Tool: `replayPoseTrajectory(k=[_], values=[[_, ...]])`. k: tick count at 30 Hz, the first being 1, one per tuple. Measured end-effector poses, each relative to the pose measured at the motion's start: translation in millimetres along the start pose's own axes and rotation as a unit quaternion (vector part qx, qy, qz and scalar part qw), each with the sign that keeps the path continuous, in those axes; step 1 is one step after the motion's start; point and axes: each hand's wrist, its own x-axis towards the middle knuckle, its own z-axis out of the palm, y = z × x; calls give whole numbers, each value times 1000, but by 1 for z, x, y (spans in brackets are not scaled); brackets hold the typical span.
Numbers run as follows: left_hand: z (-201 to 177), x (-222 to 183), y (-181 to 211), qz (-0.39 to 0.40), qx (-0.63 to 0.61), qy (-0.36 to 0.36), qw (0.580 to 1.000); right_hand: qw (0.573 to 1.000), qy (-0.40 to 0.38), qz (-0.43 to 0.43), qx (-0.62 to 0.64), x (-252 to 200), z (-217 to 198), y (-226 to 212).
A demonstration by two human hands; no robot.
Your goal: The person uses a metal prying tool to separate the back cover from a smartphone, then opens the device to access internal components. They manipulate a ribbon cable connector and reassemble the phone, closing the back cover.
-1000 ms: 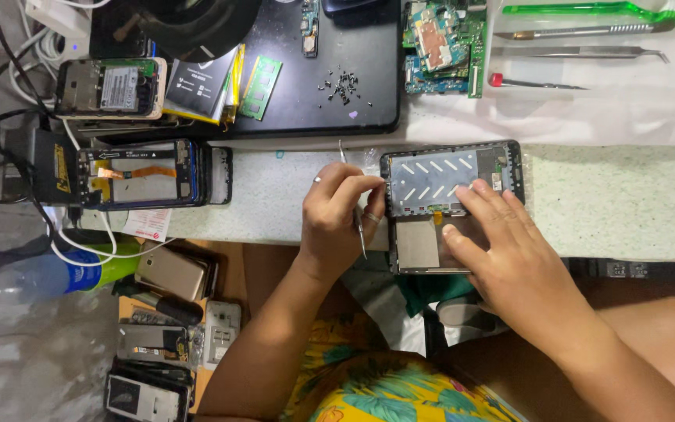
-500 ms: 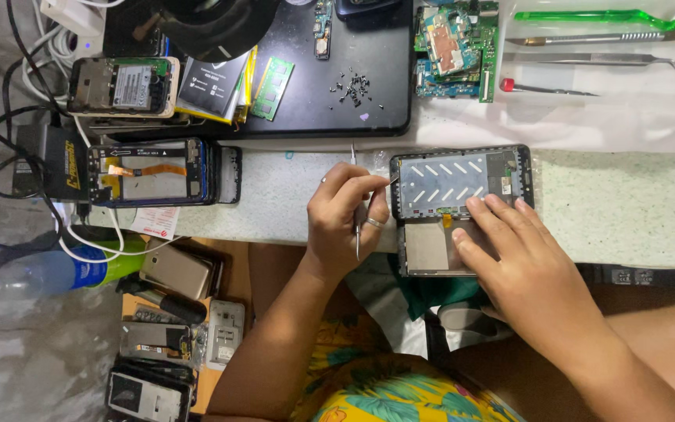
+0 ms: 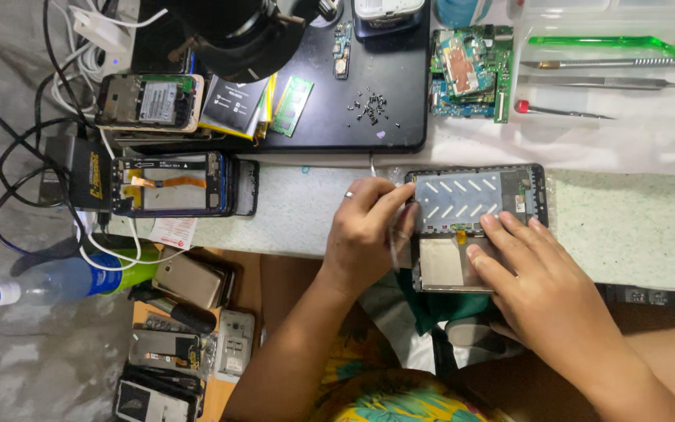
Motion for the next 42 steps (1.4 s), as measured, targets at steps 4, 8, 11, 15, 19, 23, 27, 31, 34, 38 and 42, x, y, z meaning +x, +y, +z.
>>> replayPoseTrajectory(k=[4,8,11,15,19,23,27,31,34,38,42], values=[[3,2,4,8,54,-15,998,1000,14,-7,-3,0,1,1],[3,0,0,23,27,-21,999,1000,11,-13,-7,1,1,2],[1,1,0,45,13,-16,999,1000,16,-19,-5,0,0,2],[-4,12,8,75,32,-11,997,1000,18,-24,-5,1,-1,4],[-8,37,11,123,69,-3,990,999,24,-30,1,1,-2,5],[-22,55,4,122,123,18,985,999,32,-27,2,2,-3,5],[-37,51,-9,103,167,69,978,998,52,-28,10,4,-5,4],[-50,26,-21,82,199,63,975,998,51,-25,-9,7,-7,2],[-52,9,-31,65,210,62,974,998,54,-24,-8,8,-7,1],[-50,-5,-40,51,224,61,971,999,52,-14,-9,9,-7,0],[-41,-11,-41,47,224,54,972,999,36,-10,3,8,-9,1]])
